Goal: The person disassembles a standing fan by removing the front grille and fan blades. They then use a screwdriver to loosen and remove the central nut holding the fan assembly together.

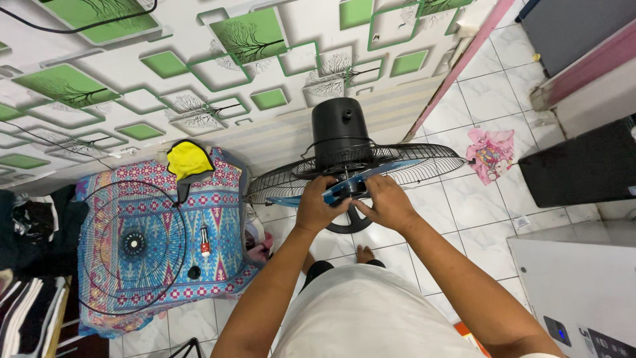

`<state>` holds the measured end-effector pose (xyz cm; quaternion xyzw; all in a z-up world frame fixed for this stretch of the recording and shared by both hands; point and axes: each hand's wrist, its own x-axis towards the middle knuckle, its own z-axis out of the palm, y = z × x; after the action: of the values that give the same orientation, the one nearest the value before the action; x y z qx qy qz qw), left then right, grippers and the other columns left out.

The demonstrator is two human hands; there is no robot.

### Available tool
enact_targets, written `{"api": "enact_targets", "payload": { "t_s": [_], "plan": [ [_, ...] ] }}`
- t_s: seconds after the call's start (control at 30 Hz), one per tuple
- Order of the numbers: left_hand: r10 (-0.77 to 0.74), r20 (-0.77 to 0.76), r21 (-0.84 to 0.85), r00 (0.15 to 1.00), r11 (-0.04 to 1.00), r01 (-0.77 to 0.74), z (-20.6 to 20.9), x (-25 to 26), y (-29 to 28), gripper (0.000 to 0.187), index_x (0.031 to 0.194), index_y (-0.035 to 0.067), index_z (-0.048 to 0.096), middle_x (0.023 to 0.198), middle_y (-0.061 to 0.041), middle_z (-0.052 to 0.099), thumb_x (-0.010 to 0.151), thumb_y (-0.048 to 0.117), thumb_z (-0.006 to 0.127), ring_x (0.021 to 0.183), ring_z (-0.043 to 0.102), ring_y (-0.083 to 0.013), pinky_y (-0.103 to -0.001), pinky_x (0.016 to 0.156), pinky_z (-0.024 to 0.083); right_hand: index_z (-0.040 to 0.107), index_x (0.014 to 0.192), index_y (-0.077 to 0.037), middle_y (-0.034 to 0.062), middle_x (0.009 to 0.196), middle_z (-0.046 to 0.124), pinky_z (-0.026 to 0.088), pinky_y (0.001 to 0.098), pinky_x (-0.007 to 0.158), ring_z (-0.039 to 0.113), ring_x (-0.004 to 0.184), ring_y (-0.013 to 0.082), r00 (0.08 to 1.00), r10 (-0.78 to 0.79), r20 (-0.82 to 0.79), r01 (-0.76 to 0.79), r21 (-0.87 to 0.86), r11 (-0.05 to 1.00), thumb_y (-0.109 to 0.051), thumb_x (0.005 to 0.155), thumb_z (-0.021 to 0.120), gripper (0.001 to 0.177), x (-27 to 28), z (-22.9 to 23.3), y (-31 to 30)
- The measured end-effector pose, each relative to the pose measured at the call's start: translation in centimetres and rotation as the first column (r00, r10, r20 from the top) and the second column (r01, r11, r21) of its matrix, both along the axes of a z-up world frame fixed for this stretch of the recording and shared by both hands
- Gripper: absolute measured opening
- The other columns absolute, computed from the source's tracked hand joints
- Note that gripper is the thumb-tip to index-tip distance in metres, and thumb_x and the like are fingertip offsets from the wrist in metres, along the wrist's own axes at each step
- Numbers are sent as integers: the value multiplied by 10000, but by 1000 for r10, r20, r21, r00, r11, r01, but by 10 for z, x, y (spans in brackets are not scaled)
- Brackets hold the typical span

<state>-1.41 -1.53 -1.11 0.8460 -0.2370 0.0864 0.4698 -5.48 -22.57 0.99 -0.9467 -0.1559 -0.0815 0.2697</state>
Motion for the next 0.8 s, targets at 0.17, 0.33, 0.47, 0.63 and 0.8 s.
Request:
{"api": "enact_targets", "payload": {
  "t_s": [0.17, 0.33, 0.47, 0.63, 0.8],
  "plan": [
    [-5, -160, -44, 987, 999, -2, 5, 2, 4, 533, 1082, 38, 651, 999, -126, 703, 683, 281, 909, 906, 713, -298, -392, 793, 583, 607, 988, 17, 185, 899, 642, 494, 483, 802, 605, 864, 399, 999, 31, -32, -32, -25, 999, -402, 808, 806, 498, 3, 10, 0],
    [22, -267, 4, 963, 1000, -22, 5, 1, 6, 586, 1103, 33, 658, 1025, -129, 729, 674, 325, 930, 912, 747, -271, -355, 781, 605, 606, 970, 1, 176, 886, 650, 482, 476, 810, 619, 850, 381, 998, 15, -58, -15, -9, 1000, -449, 816, 807, 516, 5, 13, 5],
    [18, -169, -30, 985, 999, -23, -5, 1, 5, 594, 1107, 4, 677, 1054, -155, 723, 671, 317, 932, 951, 735, -303, -368, 824, 597, 596, 985, 12, 186, 909, 654, 467, 485, 836, 622, 878, 397, 1000, 28, 10, -28, 12, 1000, -448, 809, 802, 533, 7, 2, 3],
    [9, -177, 18, 984, 1000, -6, -10, 3, 2, 587, 1092, -9, 689, 1062, -159, 719, 668, 317, 931, 960, 727, -314, -368, 843, 591, 589, 964, 24, 196, 881, 645, 463, 495, 842, 621, 885, 403, 999, 38, -36, -39, -50, 998, -446, 793, 805, 545, 7, -10, -2],
    [-7, -149, 6, 989, 1000, 8, -11, 7, 3, 582, 1099, -1, 682, 1074, -152, 718, 659, 295, 923, 969, 723, -315, -369, 856, 587, 596, 962, 21, 198, 903, 648, 478, 482, 848, 621, 889, 402, 997, 71, -10, -71, -78, 994, -332, 848, 775, 412, 6, -12, -7]
  ]
}}
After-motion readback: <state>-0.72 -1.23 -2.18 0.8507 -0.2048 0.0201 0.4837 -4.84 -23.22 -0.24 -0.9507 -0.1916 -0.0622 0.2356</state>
